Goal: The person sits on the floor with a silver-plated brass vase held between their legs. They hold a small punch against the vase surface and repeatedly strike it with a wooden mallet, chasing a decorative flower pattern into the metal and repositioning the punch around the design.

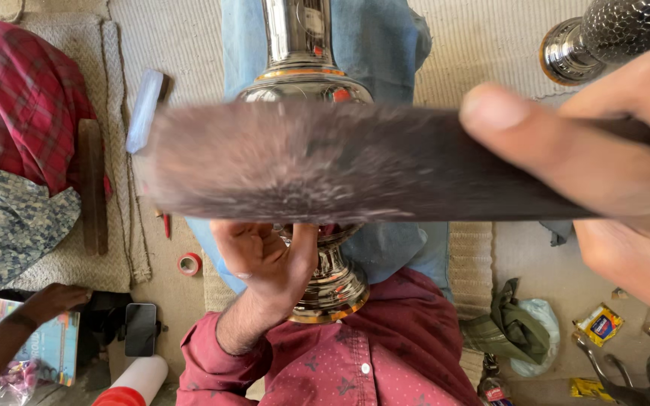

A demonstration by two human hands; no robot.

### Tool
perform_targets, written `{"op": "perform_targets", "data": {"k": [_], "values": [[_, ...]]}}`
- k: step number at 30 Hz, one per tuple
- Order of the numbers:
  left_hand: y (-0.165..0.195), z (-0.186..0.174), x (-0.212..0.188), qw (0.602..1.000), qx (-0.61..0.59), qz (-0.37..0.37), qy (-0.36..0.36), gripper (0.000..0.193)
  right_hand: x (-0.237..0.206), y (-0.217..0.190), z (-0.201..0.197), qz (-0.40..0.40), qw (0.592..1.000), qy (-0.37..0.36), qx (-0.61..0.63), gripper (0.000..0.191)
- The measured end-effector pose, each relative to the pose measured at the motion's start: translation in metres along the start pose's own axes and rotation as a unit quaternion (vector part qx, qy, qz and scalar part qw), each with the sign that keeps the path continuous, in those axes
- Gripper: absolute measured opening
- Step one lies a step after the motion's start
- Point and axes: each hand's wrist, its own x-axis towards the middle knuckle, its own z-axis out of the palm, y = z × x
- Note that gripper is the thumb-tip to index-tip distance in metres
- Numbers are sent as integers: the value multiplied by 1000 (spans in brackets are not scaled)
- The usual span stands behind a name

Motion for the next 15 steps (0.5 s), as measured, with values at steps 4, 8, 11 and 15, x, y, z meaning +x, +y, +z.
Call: {"op": "perform_targets", "data": {"k": [4,8,11,15], "values": [[5,3,5,997,21,72,0,82,0,5,2,-29,1000,-5,-5,81],[19,6,23,995,93,4,-17,50,13,12,1,-24,993,-90,-69,101],[33,-1,42,977,191,16,-89,34,16,15,1,-12,997,-67,21,105],[50,7,61,975,151,19,-162,32,3,20,25,53,998,-24,-11,93]]}}
